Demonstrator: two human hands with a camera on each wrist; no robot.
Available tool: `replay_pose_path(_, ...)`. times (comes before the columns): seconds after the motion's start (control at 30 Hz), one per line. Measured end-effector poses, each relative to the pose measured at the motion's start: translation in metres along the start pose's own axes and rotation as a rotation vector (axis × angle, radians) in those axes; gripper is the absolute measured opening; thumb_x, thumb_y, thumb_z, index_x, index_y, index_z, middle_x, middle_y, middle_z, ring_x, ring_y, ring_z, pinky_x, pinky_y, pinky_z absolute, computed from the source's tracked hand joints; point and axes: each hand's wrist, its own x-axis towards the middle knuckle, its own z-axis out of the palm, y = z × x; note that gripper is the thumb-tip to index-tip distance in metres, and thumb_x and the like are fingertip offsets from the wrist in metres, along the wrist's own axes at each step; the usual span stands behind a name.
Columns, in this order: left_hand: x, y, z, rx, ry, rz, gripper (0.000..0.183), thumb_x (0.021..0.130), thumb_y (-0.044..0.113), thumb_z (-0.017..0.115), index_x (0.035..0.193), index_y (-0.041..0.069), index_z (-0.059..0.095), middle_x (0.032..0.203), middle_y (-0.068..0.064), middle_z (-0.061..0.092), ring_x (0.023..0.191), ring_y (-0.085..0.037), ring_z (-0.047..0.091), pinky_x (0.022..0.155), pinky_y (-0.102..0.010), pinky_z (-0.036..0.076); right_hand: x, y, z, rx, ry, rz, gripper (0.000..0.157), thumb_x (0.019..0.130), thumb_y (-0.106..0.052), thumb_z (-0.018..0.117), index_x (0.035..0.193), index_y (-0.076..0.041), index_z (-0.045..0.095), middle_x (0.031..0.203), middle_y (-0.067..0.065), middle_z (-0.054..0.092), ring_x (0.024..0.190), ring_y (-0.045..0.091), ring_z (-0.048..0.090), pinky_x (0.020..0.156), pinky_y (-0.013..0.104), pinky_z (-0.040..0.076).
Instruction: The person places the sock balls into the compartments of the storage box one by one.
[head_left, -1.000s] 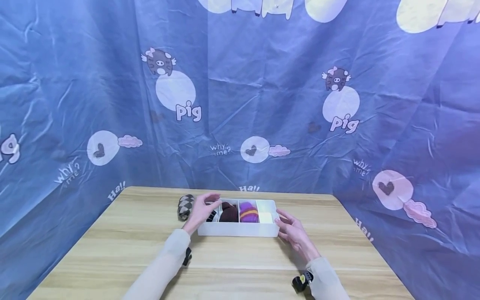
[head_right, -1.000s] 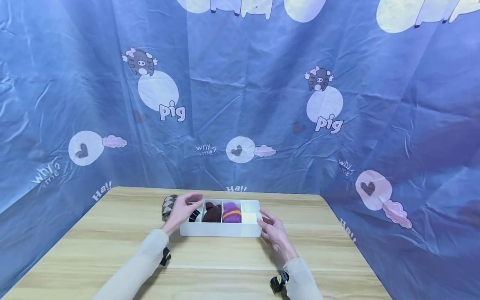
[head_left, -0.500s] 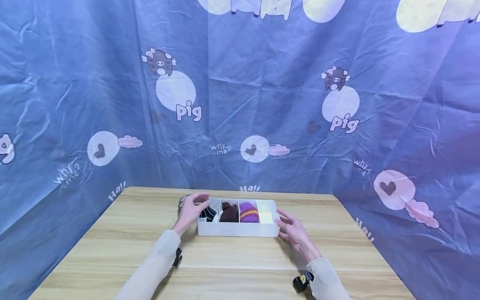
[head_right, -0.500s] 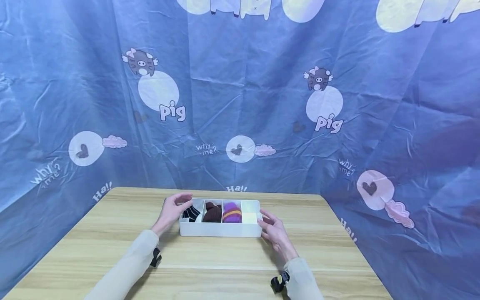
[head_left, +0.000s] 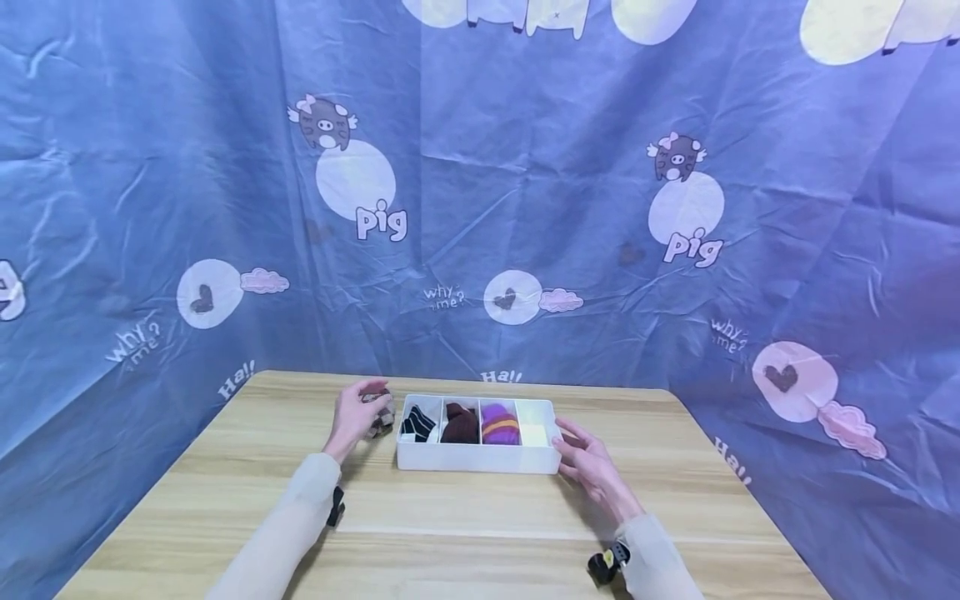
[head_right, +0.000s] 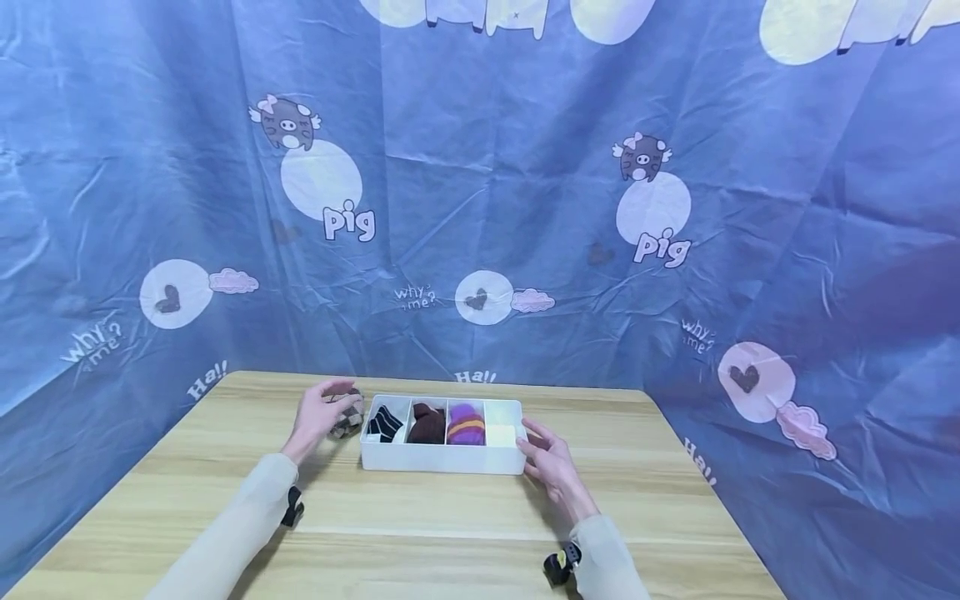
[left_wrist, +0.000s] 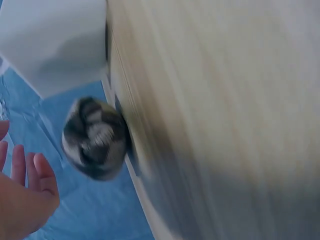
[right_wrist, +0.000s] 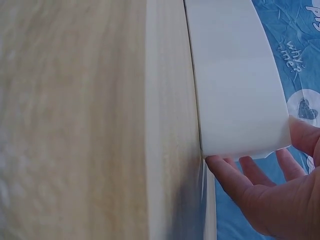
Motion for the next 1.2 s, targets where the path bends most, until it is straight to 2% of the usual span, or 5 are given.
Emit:
replay_pose_path(0.2,0.009,-0.007,-0.014,0.02,-0.011,0.007,0.04,0.082,0.007,0.075,0.122,0.005,0.066,0.126,-0.021,0.063,0.123,-0.038,0.053,0.107,-0.05,0.039,-0.002,-0.001,0.0,0.007,-0.004,-0.003,0.056,0.097,-0.006,0.056,0.15,-0.005,0.036,0.146,0.033,0.037,0.106,0.024,0.063,0.097,0.046,0.052)
replay_pose_path(0.33,0.016,-0.01,-0.018,0.071,-0.063,0.004,0.045,0.082,0.01,0.077,0.125,0.005,0.064,0.132,-0.021,0.06,0.128,-0.039,0.049,0.108,-0.052,0.037,-0.002,-0.002,0.0,0.017,-0.008,-0.01,0.056,0.098,-0.006,0.056,0.15,-0.004,0.035,0.146,0.034,0.037,0.105,0.023,0.063,0.097,0.046,0.052)
replay_pose_path(0.53,0.022,-0.018,-0.018,0.109,-0.154,-0.053,0.054,0.08,0.012,0.079,0.131,0.006,0.061,0.141,-0.021,0.053,0.133,-0.041,0.044,0.114,-0.054,0.03,-0.003,-0.002,0.0,0.018,-0.004,-0.008,0.057,0.097,-0.006,0.057,0.15,-0.003,0.036,0.146,0.034,0.038,0.105,0.022,0.063,0.096,0.045,0.053)
replay_pose_path(0.93,0.028,-0.029,-0.015,0.027,-0.253,-0.12,0.054,0.084,0.009,0.074,0.135,0.004,0.056,0.144,-0.024,0.047,0.132,-0.043,0.042,0.111,-0.055,0.034,-0.002,-0.005,0.001,-0.001,-0.002,-0.001,0.057,0.097,-0.007,0.058,0.15,-0.004,0.036,0.146,0.033,0.037,0.107,0.023,0.062,0.095,0.044,0.053)
replay_pose_path(1.2,0.026,-0.03,-0.015,0.048,-0.286,-0.158,0.051,0.083,0.006,0.074,0.131,0.002,0.06,0.136,-0.028,0.053,0.122,-0.043,0.051,0.103,-0.052,0.044,-0.002,-0.005,0.002,0.028,-0.001,0.009,0.058,0.096,-0.005,0.057,0.15,-0.005,0.036,0.146,0.033,0.038,0.103,0.021,0.064,0.094,0.042,0.054)
